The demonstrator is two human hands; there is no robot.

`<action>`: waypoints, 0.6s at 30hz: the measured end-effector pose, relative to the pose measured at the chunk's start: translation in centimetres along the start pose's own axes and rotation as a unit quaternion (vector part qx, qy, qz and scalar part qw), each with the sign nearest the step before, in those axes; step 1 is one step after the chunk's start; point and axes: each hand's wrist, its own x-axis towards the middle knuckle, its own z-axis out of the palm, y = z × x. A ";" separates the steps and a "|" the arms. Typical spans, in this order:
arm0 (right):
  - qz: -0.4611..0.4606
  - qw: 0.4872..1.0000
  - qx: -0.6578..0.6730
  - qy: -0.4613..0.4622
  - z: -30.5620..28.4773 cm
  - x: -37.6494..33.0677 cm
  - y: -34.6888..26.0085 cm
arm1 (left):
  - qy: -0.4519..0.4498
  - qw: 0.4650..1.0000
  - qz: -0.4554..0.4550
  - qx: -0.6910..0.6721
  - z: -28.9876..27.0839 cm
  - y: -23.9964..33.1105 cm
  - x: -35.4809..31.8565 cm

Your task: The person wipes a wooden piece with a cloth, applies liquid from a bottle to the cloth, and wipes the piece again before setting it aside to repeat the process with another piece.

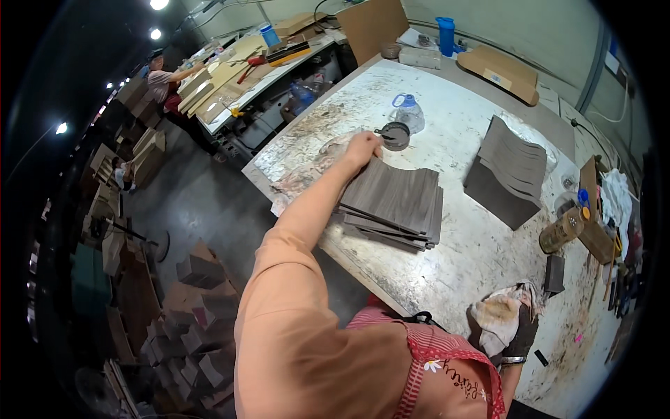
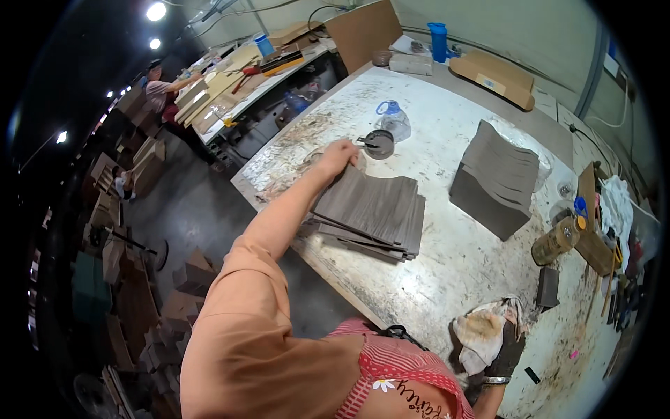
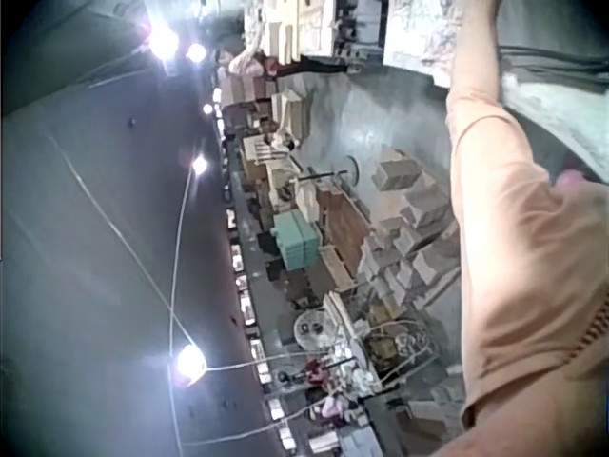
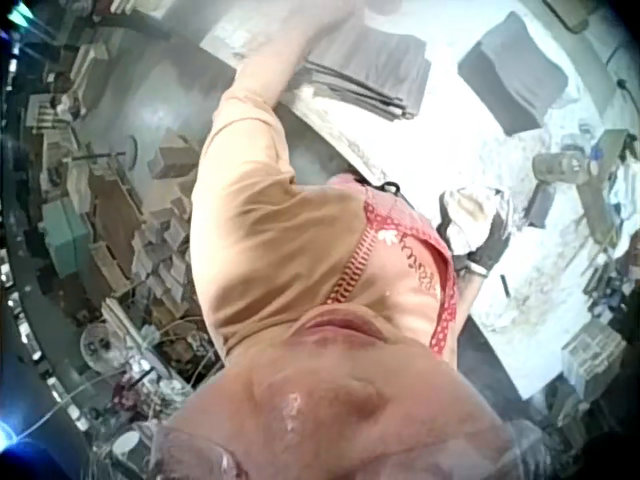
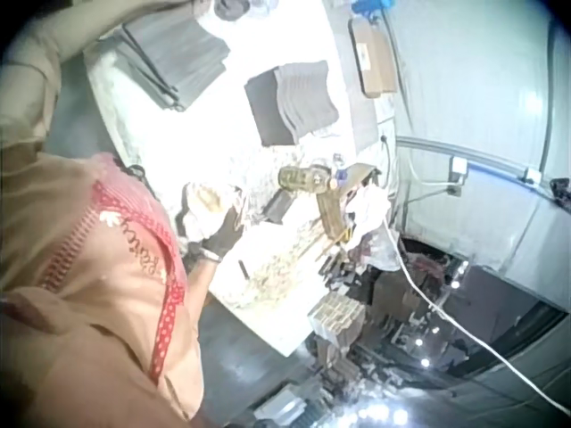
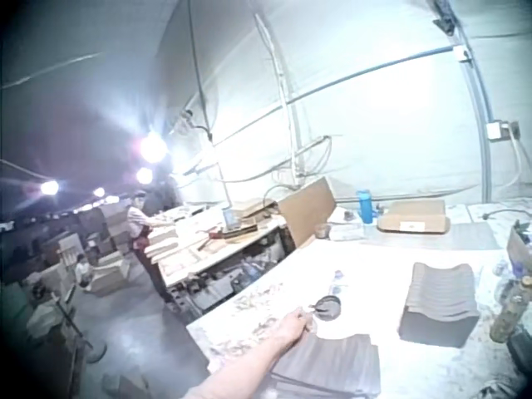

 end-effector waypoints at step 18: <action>-0.091 0.975 -0.189 0.071 -2.7 -1.4 -0.8 | 0.471 0.787 0.162 0.364 -28.1 -8.8 -4.3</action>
